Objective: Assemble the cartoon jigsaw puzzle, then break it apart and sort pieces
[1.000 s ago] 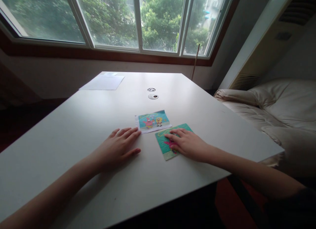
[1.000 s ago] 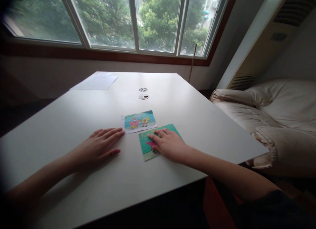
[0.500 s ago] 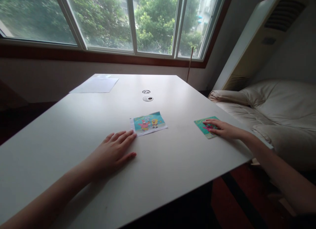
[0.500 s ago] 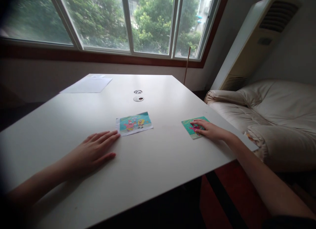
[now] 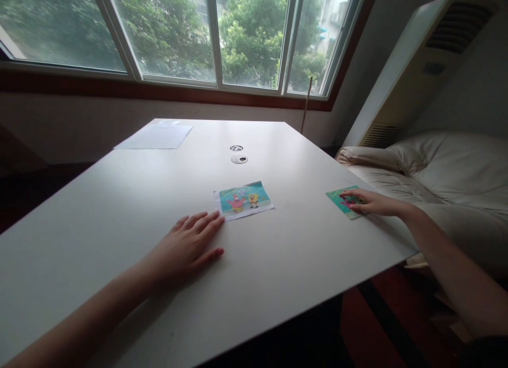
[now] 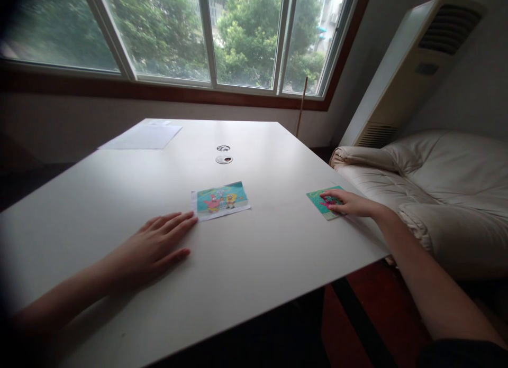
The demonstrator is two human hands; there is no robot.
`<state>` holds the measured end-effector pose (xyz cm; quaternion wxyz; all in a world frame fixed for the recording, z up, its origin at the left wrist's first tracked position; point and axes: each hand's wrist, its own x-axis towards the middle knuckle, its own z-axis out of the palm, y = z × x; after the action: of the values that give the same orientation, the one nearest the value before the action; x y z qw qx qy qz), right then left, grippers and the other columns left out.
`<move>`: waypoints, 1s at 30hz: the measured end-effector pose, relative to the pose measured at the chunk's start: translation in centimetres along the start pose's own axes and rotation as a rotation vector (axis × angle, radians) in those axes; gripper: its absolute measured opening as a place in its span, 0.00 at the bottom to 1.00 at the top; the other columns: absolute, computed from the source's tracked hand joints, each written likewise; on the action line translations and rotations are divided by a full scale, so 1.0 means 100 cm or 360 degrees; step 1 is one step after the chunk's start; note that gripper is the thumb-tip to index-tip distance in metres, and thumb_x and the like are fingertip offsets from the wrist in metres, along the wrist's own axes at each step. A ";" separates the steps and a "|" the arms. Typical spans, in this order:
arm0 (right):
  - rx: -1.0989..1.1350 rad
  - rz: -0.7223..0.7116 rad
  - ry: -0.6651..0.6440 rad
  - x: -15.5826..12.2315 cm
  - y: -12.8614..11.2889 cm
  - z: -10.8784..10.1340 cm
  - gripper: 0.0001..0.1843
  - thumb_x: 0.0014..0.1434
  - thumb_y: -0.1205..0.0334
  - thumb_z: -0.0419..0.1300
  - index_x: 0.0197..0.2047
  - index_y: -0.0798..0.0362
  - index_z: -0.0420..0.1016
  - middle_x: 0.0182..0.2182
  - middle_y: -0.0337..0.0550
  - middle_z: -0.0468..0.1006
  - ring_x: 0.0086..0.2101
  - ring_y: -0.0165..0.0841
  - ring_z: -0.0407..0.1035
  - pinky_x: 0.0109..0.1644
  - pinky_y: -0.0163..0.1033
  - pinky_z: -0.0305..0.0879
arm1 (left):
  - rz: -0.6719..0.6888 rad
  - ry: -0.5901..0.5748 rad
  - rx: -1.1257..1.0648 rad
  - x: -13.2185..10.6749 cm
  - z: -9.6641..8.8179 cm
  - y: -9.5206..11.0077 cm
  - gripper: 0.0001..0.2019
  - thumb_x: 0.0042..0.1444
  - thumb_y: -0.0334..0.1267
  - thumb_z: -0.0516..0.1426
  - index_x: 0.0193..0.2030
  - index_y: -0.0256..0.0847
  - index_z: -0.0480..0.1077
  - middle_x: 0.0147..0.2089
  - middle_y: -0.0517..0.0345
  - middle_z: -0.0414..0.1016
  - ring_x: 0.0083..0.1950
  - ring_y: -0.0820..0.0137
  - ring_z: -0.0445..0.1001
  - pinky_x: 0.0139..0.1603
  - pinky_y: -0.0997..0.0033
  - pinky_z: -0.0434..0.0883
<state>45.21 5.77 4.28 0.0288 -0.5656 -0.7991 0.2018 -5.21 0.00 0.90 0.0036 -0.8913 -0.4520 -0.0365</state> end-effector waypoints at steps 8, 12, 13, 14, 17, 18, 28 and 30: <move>-0.0289 -0.0568 0.0072 0.033 -0.152 0.055 0.30 0.58 0.48 0.46 0.60 0.55 0.55 0.59 0.50 0.57 0.57 0.40 0.52 0.61 0.47 0.48 | 0.0033 -0.0037 0.0031 -0.002 0.002 0.000 0.31 0.58 0.56 0.41 0.65 0.46 0.45 0.66 0.54 0.48 0.63 0.54 0.51 0.59 0.54 0.52; -0.0358 -0.0822 -0.0008 0.046 -0.214 0.087 0.35 0.59 0.46 0.43 0.64 0.59 0.45 0.62 0.53 0.48 0.60 0.40 0.44 0.62 0.48 0.42 | 0.0030 -0.0059 0.0054 -0.002 0.001 0.001 0.31 0.58 0.56 0.40 0.65 0.45 0.44 0.66 0.54 0.47 0.63 0.55 0.50 0.59 0.53 0.52; -0.0357 -0.0844 0.0007 0.049 -0.222 0.092 0.36 0.60 0.45 0.41 0.64 0.60 0.42 0.62 0.52 0.46 0.61 0.40 0.41 0.63 0.48 0.41 | 0.0036 -0.0063 0.0054 -0.001 0.001 0.001 0.31 0.58 0.56 0.40 0.65 0.45 0.43 0.66 0.54 0.47 0.63 0.55 0.50 0.59 0.53 0.51; -0.0352 -0.0858 0.0021 0.053 -0.228 0.095 0.38 0.59 0.44 0.41 0.64 0.60 0.40 0.63 0.52 0.44 0.61 0.41 0.39 0.63 0.48 0.40 | 0.0042 -0.0067 0.0054 -0.001 0.000 0.002 0.31 0.58 0.56 0.40 0.65 0.45 0.43 0.66 0.54 0.47 0.63 0.55 0.50 0.59 0.53 0.51; -0.0335 -0.0823 -0.0001 0.062 -0.233 0.096 0.39 0.59 0.41 0.39 0.65 0.60 0.39 0.63 0.52 0.41 0.62 0.42 0.37 0.62 0.49 0.39 | 0.0052 -0.0084 0.0053 -0.001 -0.002 0.003 0.31 0.59 0.56 0.40 0.65 0.45 0.42 0.66 0.54 0.46 0.64 0.55 0.49 0.59 0.53 0.51; -0.0331 -0.0786 -0.0024 0.066 -0.232 0.094 0.39 0.59 0.40 0.38 0.65 0.59 0.39 0.63 0.51 0.41 0.62 0.42 0.37 0.62 0.50 0.39 | 0.0051 -0.0089 0.0052 -0.001 -0.002 0.003 0.31 0.59 0.56 0.40 0.65 0.45 0.42 0.66 0.54 0.45 0.64 0.55 0.49 0.59 0.53 0.51; -0.0222 -0.0149 -0.0021 0.115 -0.109 0.031 0.32 0.60 0.41 0.32 0.62 0.45 0.51 0.60 0.41 0.54 0.59 0.45 0.48 0.60 0.62 0.36 | 0.0040 -0.0075 0.0037 -0.002 -0.001 0.003 0.30 0.59 0.55 0.40 0.65 0.48 0.40 0.66 0.56 0.45 0.64 0.56 0.48 0.60 0.55 0.50; -0.0170 -0.0078 0.0071 0.119 -0.070 0.018 0.32 0.60 0.41 0.32 0.62 0.45 0.50 0.60 0.40 0.54 0.59 0.45 0.48 0.60 0.60 0.39 | 0.0035 -0.0068 0.0026 -0.002 -0.001 0.003 0.29 0.59 0.55 0.40 0.65 0.49 0.41 0.66 0.56 0.45 0.64 0.56 0.49 0.60 0.55 0.51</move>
<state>34.23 14.23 2.93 0.0213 -0.5509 -0.8215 0.1455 -5.07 -0.34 1.03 0.0016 -0.8968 -0.4423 -0.0137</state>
